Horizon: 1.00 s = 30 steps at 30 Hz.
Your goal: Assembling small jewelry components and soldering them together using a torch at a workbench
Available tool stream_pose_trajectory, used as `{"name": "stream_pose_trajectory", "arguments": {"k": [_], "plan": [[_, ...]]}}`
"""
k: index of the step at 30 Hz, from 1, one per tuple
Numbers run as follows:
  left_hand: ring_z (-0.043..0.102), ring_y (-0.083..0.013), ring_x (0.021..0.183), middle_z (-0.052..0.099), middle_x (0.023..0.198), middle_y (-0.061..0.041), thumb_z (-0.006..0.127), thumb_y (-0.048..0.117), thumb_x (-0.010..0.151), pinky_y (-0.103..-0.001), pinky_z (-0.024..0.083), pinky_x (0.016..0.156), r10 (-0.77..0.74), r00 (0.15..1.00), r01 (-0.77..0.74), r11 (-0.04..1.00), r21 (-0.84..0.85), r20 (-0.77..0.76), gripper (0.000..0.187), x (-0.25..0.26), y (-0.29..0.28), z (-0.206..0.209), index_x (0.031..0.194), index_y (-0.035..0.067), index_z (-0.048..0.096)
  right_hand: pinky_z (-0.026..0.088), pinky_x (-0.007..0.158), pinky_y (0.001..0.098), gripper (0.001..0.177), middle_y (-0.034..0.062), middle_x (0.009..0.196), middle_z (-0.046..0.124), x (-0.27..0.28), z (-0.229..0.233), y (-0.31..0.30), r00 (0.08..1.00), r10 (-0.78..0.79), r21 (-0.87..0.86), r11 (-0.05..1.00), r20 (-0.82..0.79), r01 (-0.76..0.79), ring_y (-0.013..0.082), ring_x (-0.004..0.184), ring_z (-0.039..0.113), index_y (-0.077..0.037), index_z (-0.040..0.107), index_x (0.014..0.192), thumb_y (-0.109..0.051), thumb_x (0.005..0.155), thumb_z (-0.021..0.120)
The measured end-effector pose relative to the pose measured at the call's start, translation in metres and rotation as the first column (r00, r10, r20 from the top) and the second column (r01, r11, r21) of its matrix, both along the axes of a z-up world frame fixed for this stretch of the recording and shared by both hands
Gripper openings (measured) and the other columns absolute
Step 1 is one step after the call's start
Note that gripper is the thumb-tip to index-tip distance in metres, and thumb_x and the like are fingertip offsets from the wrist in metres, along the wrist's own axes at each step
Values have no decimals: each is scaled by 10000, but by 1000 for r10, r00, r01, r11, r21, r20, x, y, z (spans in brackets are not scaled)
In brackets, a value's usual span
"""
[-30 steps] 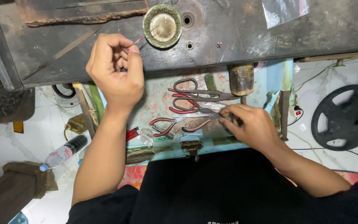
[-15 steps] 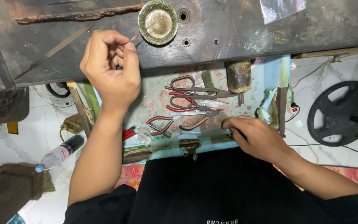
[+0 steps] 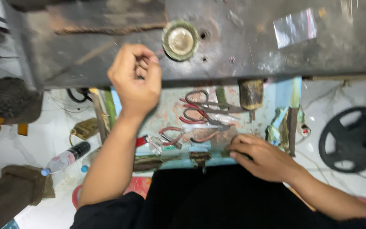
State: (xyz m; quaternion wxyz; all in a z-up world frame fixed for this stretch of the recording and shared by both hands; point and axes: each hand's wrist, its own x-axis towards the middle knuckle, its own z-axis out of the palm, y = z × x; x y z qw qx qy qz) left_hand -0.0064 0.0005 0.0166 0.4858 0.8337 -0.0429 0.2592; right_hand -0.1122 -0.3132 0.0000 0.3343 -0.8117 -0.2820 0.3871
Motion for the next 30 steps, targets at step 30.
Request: {"name": "stream_pose_trajectory", "arguments": {"k": [30], "plan": [[421, -113, 568, 529, 758, -38, 584, -32, 841, -272, 406, 532, 14, 997, -10, 999, 47, -81, 83, 4, -6, -10, 836, 50, 573, 565, 862, 278, 157, -110, 1039, 809, 6, -11, -1, 986, -108, -99, 991, -128, 95, 107, 979, 803, -252, 837, 974, -369, 875, 807]]}}
